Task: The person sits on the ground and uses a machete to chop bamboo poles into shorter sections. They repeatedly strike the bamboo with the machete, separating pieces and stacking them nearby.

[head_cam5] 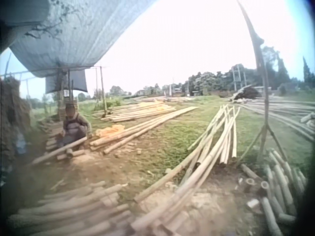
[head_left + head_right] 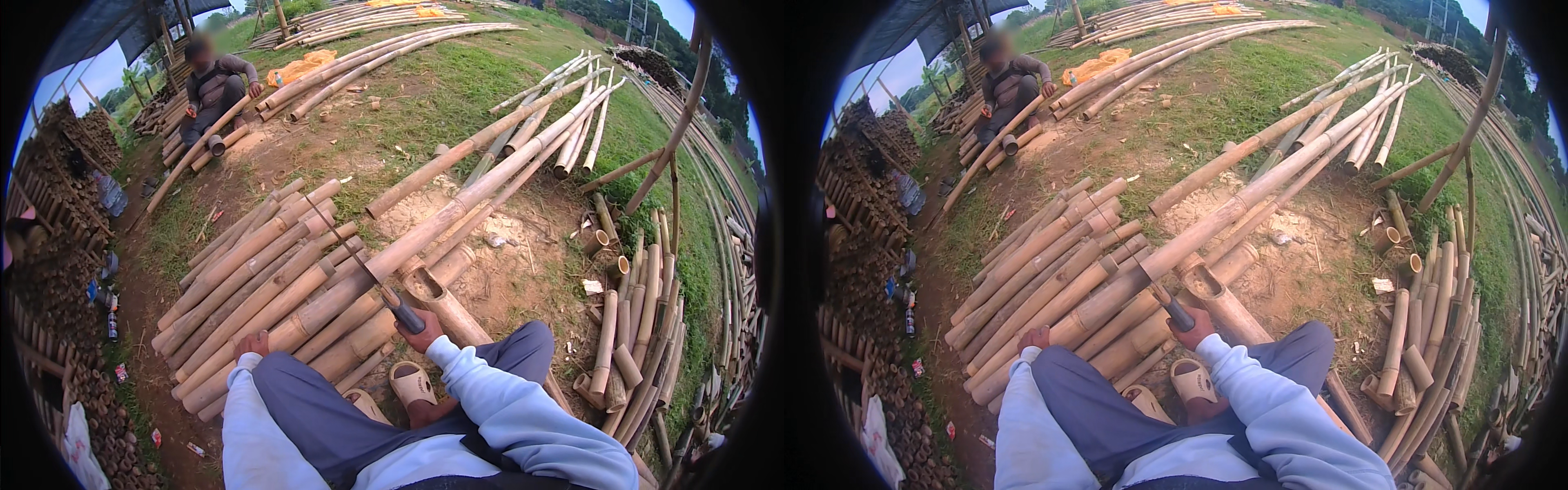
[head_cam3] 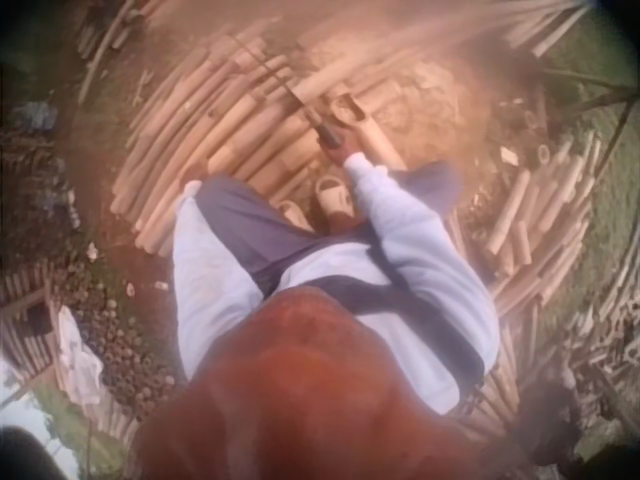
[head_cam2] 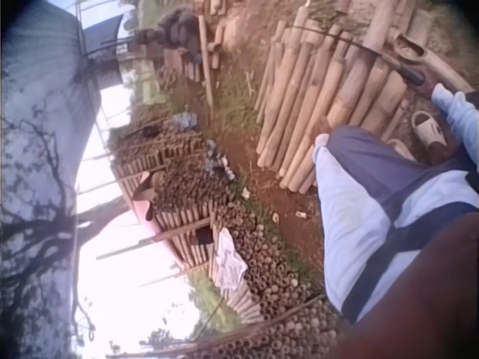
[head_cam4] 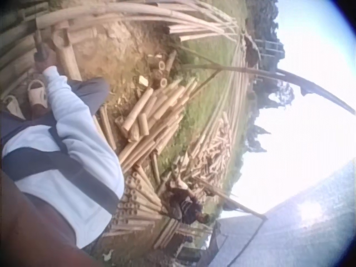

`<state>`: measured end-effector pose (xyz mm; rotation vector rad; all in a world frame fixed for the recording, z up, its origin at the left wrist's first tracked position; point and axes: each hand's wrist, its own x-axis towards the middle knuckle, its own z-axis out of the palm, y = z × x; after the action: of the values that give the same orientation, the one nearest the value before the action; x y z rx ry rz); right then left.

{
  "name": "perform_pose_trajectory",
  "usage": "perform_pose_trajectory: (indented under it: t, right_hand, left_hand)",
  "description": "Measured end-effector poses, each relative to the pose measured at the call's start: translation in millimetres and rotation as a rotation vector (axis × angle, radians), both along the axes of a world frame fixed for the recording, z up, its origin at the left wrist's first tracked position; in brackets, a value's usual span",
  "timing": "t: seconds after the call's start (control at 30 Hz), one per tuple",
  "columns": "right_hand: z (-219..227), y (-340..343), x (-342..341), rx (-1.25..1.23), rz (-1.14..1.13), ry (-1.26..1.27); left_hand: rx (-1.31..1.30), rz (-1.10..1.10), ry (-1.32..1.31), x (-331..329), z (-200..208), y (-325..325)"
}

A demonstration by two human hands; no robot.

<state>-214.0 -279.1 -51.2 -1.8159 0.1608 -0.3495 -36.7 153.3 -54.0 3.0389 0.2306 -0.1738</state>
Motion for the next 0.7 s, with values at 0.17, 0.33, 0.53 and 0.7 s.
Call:
perform_pose_trajectory:
  t: [0.17,0.33,0.53,0.7]
  right_hand:
    - [7,3,-4,-0.044,-0.014,0.053]
    - [21,7,-1,-0.006,-0.048,-0.021]
    - [30,5,5,-0.012,0.006,0.054]
    - [36,3,9,-0.044,0.002,0.058]
  left_hand:
    - [-0.018,-0.017,0.051,-7,22,-10]
    - [-0.025,-0.027,0.021,-8,28,-11]
    - [0.003,0.067,0.002,-8,18,-8]
    - [0.111,-0.144,-0.042,-11,15,-6]
